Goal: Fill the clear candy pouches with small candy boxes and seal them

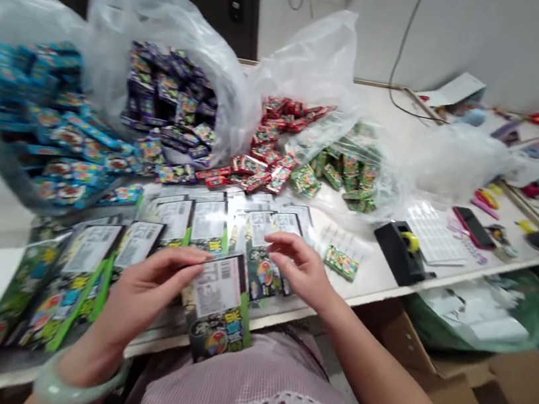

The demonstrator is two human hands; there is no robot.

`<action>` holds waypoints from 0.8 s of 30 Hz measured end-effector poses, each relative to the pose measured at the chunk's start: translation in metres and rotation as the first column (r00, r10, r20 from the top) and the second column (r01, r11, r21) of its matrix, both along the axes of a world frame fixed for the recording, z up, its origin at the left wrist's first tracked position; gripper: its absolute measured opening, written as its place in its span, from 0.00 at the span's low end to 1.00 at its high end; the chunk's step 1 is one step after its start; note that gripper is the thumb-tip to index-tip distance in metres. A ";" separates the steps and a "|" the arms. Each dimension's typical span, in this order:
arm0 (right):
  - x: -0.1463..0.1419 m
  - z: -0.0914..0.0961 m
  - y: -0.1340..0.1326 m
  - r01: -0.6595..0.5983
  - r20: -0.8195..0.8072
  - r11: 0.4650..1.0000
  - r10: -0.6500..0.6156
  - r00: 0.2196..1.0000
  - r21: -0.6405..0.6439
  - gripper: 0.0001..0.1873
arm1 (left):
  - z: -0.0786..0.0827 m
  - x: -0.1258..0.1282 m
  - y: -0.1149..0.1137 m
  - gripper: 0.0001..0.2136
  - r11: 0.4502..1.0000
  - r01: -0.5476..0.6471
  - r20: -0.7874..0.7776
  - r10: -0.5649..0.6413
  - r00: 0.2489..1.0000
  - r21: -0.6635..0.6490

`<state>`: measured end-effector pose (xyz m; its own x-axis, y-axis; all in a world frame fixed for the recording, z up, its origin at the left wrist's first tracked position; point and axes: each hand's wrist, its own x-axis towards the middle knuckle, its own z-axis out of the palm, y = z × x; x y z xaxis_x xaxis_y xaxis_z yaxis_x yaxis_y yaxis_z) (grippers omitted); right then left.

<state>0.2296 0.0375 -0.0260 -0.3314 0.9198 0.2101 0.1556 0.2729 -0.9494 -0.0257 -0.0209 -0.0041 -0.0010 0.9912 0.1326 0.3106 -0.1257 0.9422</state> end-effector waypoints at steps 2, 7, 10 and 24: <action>0.043 -0.007 0.013 0.206 0.191 0.979 -0.202 0.961 0.002 0.11 | -0.004 0.001 0.000 0.03 0.999 -0.035 -0.011 0.035 0.999 0.014; 0.149 -0.021 0.046 0.531 0.527 0.837 -0.513 0.677 0.133 0.10 | -0.006 0.008 -0.001 0.03 0.996 -0.054 0.009 0.054 0.999 0.064; 0.173 -0.026 0.059 0.535 0.635 0.834 -0.488 0.599 0.137 0.06 | -0.004 0.011 0.000 0.04 0.996 -0.078 -0.021 0.079 0.997 0.047; 0.165 0.008 0.030 0.377 0.557 0.917 -0.248 0.793 -0.129 0.15 | -0.005 0.016 0.005 0.02 0.999 -0.008 -0.009 0.008 1.000 0.037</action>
<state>0.3950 0.0676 -0.0183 -0.0162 0.9912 -0.1312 0.6809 -0.0852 -0.7275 -0.0097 -0.0160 -0.0093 -0.0076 0.9856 0.1692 0.3208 -0.1578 0.9339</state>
